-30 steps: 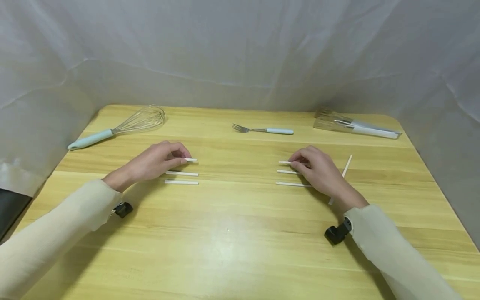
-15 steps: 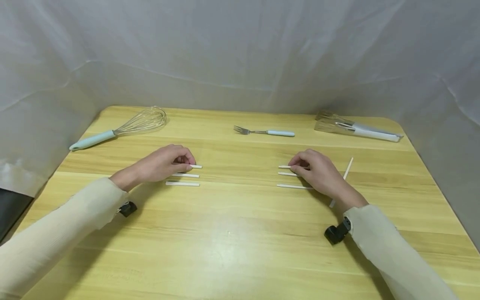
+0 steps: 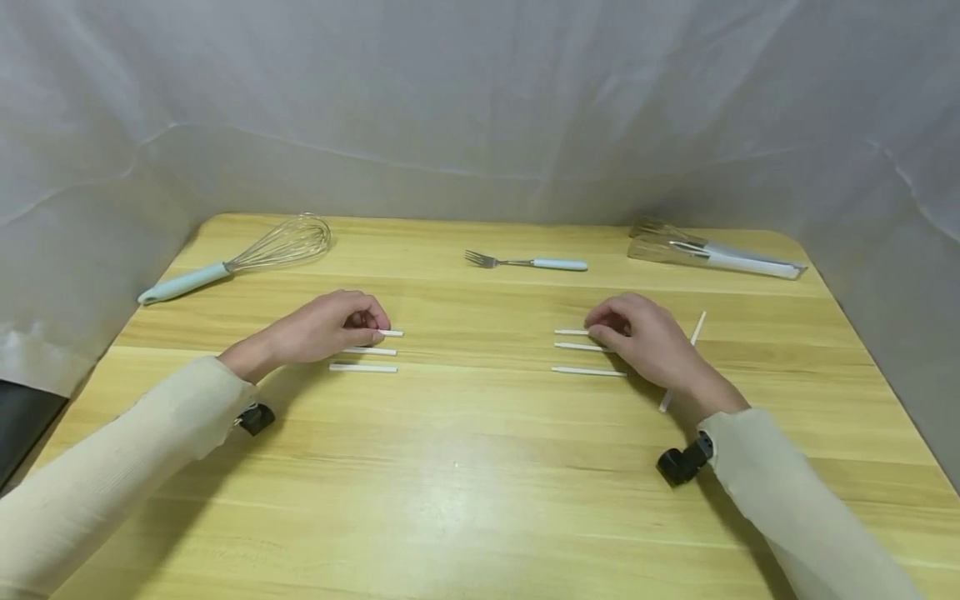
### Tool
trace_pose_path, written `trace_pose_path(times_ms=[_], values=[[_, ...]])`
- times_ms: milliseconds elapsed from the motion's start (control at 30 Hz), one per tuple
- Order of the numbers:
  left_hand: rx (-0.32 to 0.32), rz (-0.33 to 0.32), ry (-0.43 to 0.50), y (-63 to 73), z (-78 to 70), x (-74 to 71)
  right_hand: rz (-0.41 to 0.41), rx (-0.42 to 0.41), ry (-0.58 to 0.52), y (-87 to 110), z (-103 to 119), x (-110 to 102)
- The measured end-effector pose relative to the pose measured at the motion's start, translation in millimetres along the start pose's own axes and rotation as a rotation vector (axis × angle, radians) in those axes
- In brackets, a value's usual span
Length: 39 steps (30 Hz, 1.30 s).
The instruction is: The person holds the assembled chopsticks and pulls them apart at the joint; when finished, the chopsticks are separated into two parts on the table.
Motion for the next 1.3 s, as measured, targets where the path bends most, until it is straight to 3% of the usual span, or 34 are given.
trace_pose_path(times_ms=[500, 800, 1000, 1300], values=[[-0.001, -0.004, -0.004, -0.6, -1.6, -0.8, -0.074, 0.133, 0.029, 45.3, -51, -41], [-0.008, 0.003, 0.005, -1.0, -0.5, -0.2, -0.084, 0.165, 0.048, 57.6, -76, -51], [-0.022, 0.003, 0.013, -0.4, 0.9, -0.1, -0.100, 0.150, 0.076, 61.0, -81, -52], [-0.030, 0.005, 0.014, -0.2, 0.0, -0.5, -0.118, 0.044, 0.158, 65.4, -84, -53]])
Point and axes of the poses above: each hand's wrist, its own y-axis away from the middle knuckle, its own x-axis out of the palm, z = x × y, the point moved 5 cm from there along -y, towards the middle knuckle, and after that the axes turned 2 degrees about y, right-handed, at the moved point
